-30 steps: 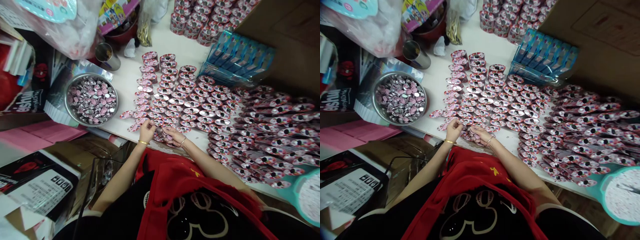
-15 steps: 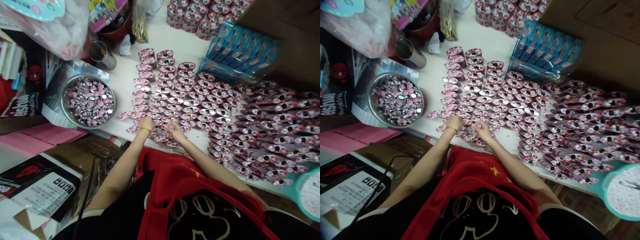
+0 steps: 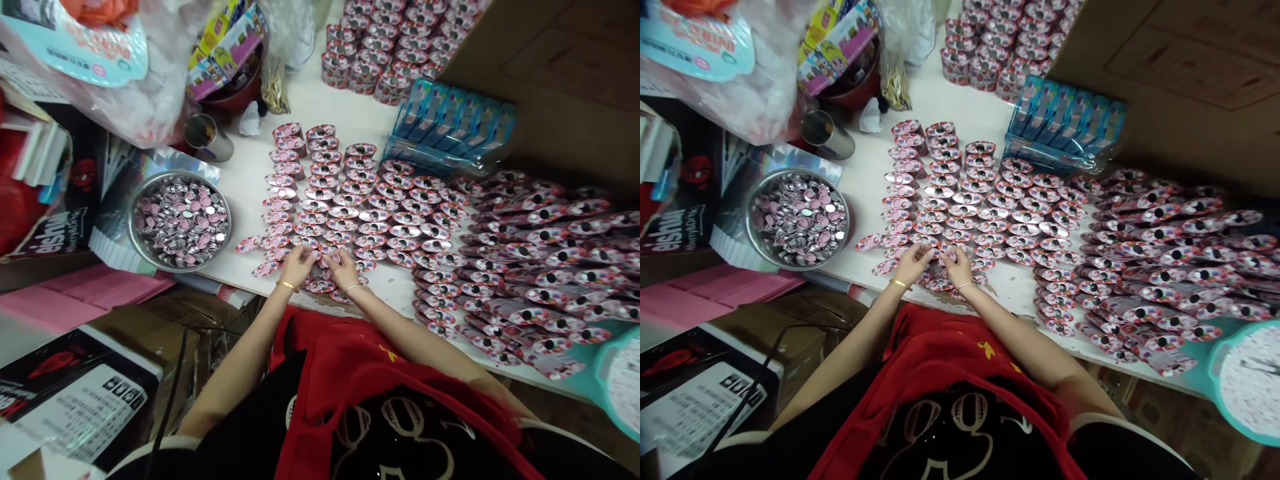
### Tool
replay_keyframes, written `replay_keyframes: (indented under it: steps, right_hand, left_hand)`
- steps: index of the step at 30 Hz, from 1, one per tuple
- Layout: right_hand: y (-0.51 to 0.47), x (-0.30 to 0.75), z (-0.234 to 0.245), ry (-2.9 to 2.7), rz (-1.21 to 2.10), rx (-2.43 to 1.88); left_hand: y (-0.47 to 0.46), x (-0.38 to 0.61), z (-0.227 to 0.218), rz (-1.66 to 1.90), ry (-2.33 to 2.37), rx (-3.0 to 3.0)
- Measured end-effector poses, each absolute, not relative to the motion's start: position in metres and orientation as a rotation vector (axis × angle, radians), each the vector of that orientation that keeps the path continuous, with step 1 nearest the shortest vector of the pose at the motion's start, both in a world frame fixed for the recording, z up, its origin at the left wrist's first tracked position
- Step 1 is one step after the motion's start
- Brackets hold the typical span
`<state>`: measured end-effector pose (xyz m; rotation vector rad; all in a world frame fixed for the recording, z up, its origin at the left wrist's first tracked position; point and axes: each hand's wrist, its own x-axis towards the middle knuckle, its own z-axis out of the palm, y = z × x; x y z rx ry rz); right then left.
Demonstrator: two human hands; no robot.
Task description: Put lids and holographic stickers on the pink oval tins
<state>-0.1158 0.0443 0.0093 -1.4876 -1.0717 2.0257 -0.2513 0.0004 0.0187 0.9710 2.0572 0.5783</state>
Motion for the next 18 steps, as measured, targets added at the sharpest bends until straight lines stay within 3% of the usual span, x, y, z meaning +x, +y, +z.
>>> replay_keyframes:
  steps: [3,8,13,18]
  right_hand:
    - [0.043,-0.125,0.009,-1.048,2.036,-1.458]
    - [0.045,-0.138,0.015,-0.980,2.165,-1.397]
    - [0.058,-0.128,0.021,-0.753,2.380,-1.288]
    - [0.064,-0.117,0.022,-0.609,2.500,-1.196]
  left_hand:
    - [-0.009,-0.238,0.019,0.857,1.938,0.947]
    - [0.004,-0.246,0.020,0.832,2.156,0.922]
    - [0.033,-0.276,0.017,0.261,2.405,1.024]
    - [0.051,-0.287,0.017,-0.262,2.299,1.045]
